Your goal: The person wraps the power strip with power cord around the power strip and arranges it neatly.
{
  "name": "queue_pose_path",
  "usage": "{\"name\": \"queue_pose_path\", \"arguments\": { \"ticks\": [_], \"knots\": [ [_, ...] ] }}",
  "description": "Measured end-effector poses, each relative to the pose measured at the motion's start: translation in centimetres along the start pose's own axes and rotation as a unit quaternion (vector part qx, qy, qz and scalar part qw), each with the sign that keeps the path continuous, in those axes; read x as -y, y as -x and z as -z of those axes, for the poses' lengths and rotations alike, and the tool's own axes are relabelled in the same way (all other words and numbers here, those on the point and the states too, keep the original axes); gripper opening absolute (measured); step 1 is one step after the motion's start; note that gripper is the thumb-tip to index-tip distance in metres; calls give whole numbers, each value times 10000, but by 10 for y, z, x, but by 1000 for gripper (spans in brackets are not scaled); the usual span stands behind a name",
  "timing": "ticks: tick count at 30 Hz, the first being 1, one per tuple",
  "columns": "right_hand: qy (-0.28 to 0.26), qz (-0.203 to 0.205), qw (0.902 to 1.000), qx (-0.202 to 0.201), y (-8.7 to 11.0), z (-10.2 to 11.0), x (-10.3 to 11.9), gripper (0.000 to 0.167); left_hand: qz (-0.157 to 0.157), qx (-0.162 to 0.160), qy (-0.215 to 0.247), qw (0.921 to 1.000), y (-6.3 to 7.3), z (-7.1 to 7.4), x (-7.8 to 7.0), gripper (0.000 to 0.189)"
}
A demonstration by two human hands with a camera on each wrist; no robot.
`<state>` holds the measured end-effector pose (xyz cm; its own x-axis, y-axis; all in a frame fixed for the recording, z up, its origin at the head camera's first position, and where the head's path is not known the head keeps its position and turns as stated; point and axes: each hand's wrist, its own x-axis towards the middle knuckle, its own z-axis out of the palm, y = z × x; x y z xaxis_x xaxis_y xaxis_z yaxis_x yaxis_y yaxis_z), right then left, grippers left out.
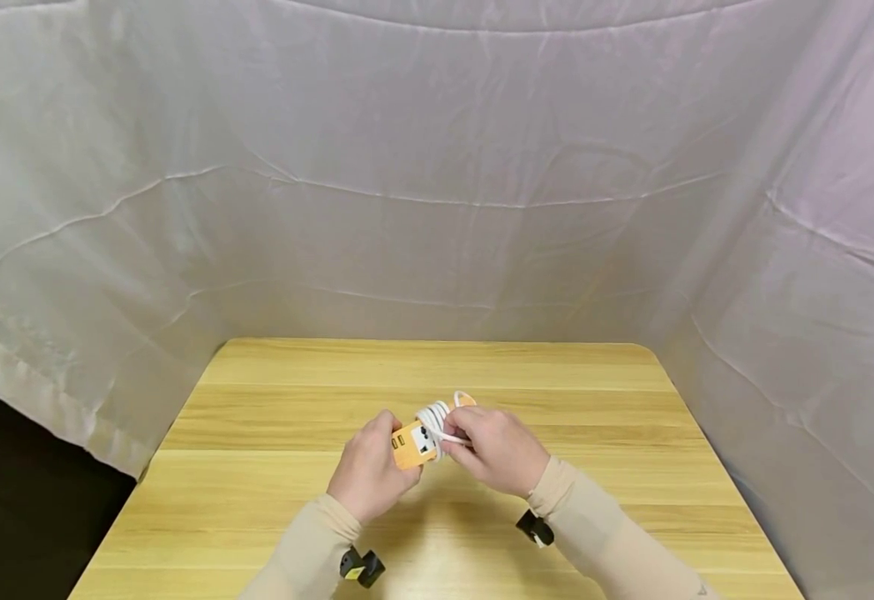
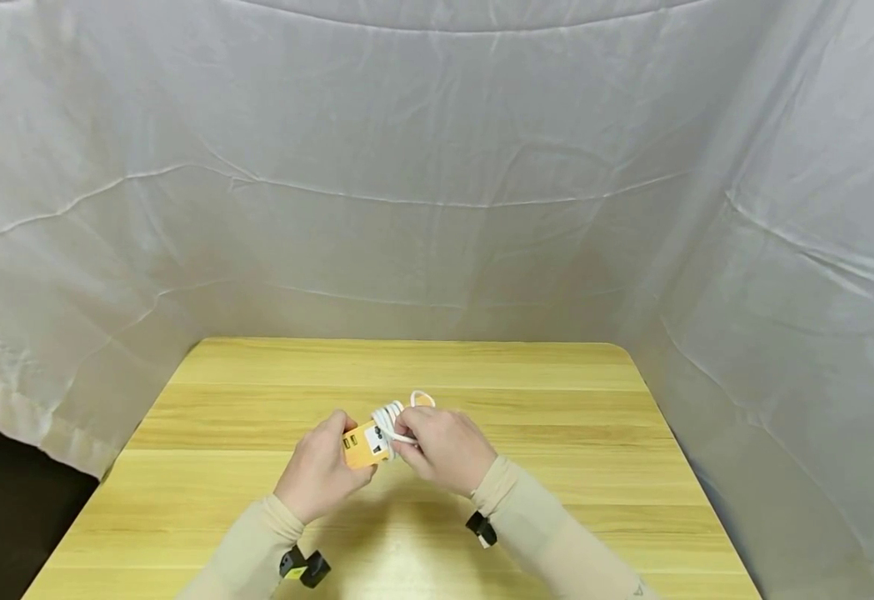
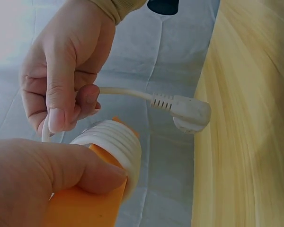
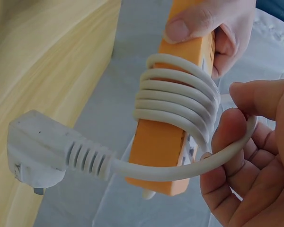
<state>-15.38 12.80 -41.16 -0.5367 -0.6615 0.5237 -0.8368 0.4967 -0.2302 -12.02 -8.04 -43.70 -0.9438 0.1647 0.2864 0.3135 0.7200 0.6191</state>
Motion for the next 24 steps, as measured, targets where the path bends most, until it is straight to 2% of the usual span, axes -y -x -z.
{"name": "queue_pose_path", "arguments": {
  "ticks": [8, 13, 17, 24],
  "knots": [
    [-314, -256, 9992, 56, 3, -1, 3, 15, 8, -78, 220, 9997, 0, 0, 0, 49],
    [-453, -285, 9985, 65, 5, -4, 7, 12, 128, -342, 333, 9988, 0, -1, 1, 52],
    [-532, -268, 9982, 65, 8, -8, 9, 10, 312, -496, 434, 9973, -1, 0, 1, 53],
    [-936, -378, 9947, 174, 16, -19, 13, 9, 724, -523, 900, 9919, -3, 8, 0, 54]
  ]
}}
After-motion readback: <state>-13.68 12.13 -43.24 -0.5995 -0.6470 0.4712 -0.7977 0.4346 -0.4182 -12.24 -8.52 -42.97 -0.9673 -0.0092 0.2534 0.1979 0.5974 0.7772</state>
